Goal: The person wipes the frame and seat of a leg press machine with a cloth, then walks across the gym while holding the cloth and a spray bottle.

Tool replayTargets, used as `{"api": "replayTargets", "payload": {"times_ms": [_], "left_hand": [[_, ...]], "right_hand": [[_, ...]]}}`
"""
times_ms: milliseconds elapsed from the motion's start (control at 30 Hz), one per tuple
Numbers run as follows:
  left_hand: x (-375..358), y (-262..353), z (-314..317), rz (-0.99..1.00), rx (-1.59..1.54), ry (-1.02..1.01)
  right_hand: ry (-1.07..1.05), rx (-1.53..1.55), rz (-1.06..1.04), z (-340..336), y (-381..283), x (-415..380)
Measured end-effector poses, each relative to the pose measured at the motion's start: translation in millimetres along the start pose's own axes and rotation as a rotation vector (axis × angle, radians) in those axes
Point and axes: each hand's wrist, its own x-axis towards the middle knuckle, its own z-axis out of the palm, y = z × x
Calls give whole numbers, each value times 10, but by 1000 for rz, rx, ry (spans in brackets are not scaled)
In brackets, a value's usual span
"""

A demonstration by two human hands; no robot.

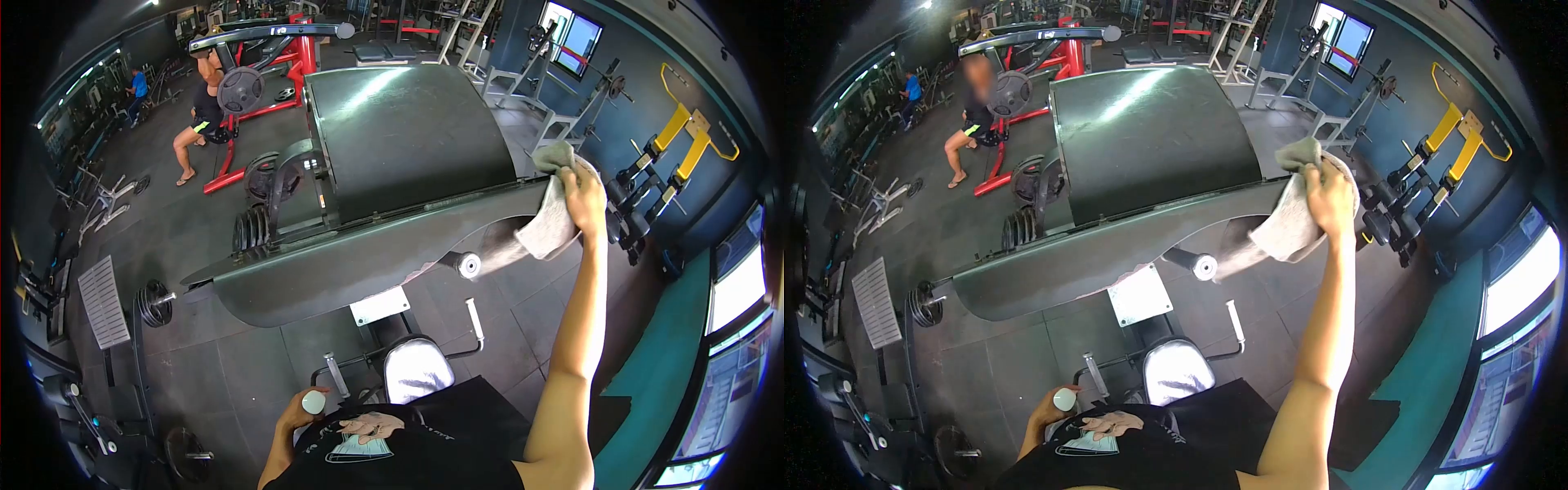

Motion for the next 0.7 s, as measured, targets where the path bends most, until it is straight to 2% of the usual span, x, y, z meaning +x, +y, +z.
{"api": "replayTargets", "payload": {"times_ms": [133, 300, 500, 600, 633, 700], "left_hand": [[-23, -22, -12, -96, -64, -24], [3, -79, 25, -3, -83, -17], [8, -37, 28, -33, -24, -1], [29, -5, 23, -53, -11, -10], [38, -27, 25, -59, -12, -20], [75, -95, 24, -68, -16, -40]], "right_hand": [[-63, -95, 190, -17, -29, 62], [74, -3, 97, -16, -57, -71], [257, 193, 98, 119, 3, -282], [387, 132, -83, 201, -3, -463], [329, 120, -67, 175, -70, -556], [380, 118, -35, 231, -221, -753]]}}
